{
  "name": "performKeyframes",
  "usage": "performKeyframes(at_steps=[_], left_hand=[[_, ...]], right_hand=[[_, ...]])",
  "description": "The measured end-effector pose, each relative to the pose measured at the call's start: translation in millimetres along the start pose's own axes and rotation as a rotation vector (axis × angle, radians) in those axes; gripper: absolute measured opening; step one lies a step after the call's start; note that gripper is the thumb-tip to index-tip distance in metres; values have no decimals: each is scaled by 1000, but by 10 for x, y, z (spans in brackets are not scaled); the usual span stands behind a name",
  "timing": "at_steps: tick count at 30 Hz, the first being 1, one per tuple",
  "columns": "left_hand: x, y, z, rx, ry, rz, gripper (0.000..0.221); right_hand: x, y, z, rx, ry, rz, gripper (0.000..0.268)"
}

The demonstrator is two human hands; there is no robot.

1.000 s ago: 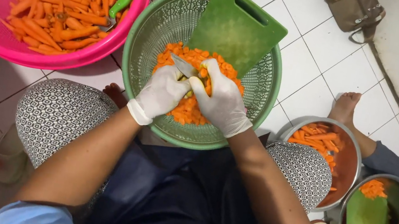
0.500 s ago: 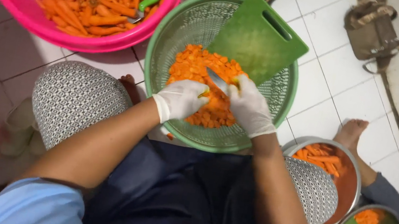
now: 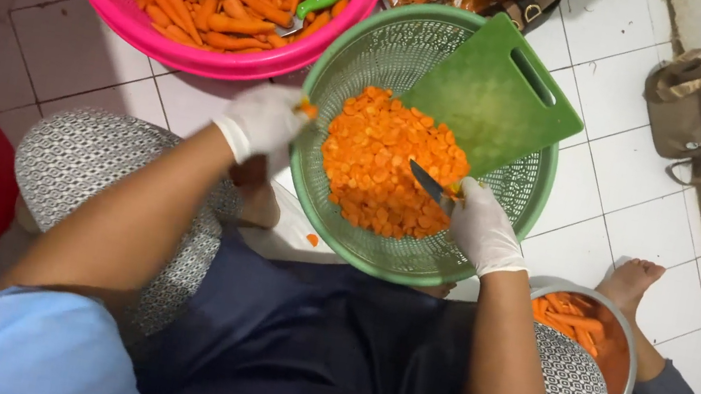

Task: Peeling and chopping carrots into small pieces using a knife over a colander.

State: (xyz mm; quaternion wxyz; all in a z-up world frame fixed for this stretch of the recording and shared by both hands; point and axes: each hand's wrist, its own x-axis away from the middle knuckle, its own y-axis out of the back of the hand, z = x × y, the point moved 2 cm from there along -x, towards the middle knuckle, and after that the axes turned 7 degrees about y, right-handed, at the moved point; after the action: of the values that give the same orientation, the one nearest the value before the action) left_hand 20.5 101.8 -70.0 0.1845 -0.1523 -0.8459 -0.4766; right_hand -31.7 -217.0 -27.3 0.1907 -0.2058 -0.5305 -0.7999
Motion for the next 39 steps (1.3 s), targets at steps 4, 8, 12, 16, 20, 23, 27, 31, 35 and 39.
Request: performKeyframes(at_steps=[4, 8, 12, 16, 20, 23, 27, 31, 35, 39], left_hand=[[-630, 313, 537, 24, -131, -241, 28], [-1075, 678, 1039, 146, 41, -531, 28], [-1244, 498, 1239, 140, 232, -425, 26], [-1453, 221, 1176, -29, 234, -399, 30], [-1712, 34, 1076, 2, 178, -193, 32], [-1861, -117, 1041, -200, 102, -29, 28], [-1729, -54, 890, -488, 119, -49, 31], [-1920, -144, 1192, -116, 479, -229, 38], [-1898, -115, 1325, 79, 514, -314, 44], [-1845, 30, 1500, 756, 643, -466, 68]], right_hand=[[73, 117, 219, 57, -83, 71, 18], [88, 133, 344, -12, -34, 26, 28], [56, 126, 396, -24, -23, 51, 29], [10, 106, 392, -4, -41, 66, 28], [-9, 105, 419, 40, -78, 161, 34], [-23, 57, 367, 51, -65, 180, 36], [-18, 29, 334, 54, -40, 189, 31], [27, 92, 396, 57, -64, 204, 33], [90, 175, 484, -19, -84, 159, 38], [51, 100, 273, -137, 60, -36, 37]])
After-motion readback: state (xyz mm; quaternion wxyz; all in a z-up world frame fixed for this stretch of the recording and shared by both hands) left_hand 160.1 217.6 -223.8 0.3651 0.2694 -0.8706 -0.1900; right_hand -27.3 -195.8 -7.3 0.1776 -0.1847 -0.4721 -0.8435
